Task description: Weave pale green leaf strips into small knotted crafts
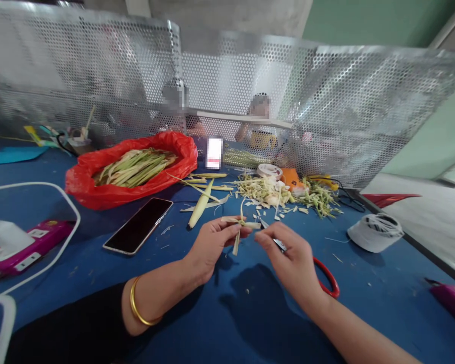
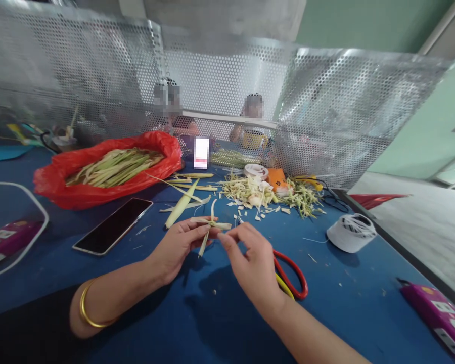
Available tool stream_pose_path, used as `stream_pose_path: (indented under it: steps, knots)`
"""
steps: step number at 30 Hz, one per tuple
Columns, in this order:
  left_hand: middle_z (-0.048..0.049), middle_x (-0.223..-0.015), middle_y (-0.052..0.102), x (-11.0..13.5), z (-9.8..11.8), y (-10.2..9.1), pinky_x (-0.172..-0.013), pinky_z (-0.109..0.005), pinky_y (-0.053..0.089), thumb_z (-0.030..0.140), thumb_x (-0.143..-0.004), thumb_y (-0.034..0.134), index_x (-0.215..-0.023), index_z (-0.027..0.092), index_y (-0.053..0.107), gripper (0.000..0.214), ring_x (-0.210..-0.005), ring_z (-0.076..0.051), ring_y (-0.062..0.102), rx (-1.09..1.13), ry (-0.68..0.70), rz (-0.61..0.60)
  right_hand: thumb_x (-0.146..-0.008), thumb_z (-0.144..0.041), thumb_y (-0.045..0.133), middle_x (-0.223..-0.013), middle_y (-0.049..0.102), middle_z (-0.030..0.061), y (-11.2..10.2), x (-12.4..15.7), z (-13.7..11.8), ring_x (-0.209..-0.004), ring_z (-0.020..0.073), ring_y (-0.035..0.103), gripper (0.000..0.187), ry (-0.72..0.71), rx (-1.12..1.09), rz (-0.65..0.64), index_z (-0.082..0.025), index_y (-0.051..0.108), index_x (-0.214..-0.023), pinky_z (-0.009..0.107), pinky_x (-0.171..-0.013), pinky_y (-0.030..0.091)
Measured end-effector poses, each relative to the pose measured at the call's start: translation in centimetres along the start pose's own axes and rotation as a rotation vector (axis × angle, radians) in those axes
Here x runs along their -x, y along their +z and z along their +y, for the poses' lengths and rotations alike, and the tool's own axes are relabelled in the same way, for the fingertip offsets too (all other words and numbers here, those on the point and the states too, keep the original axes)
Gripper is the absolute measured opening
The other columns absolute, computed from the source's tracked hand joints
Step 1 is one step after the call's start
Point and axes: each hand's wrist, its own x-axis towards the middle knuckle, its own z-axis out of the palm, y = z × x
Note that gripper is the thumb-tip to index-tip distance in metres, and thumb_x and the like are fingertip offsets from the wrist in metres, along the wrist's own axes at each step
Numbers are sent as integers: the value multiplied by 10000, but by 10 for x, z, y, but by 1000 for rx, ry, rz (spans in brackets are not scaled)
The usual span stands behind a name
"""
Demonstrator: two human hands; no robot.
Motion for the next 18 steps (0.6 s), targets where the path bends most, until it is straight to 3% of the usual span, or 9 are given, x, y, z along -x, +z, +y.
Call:
stream_pose_path:
  steps: [3, 7, 18]
  knots:
    - [-47, -799, 749, 1, -1, 2, -760, -269, 498, 246, -700, 743, -989, 158, 690, 307, -780, -152, 674, 37, -7, -4, -831, -378, 610, -663, 634, 19, 11, 6, 0, -636, 172, 566, 257, 125, -74, -231, -199, 662, -654, 286, -616, 422]
    - [-54, -793, 739, 3, -5, 4, -600, -237, 470, 255, -690, 753, -991, 138, 686, 330, -668, -134, 639, 30, -29, -35, -817, -352, 588, -627, 661, 25, 22, 9, 3, -629, 182, 597, 263, 260, -199, -318, -183, 666, -632, 293, -624, 446]
    - [-42, -719, 714, 2, -9, 2, -459, -217, 409, 257, -656, 768, -919, 118, 679, 310, -553, -123, 594, 86, -72, -29, -863, -279, 520, -695, 646, 24, 18, 10, -1, -705, 174, 599, 291, 118, -132, -381, -190, 602, -598, 278, -675, 435]
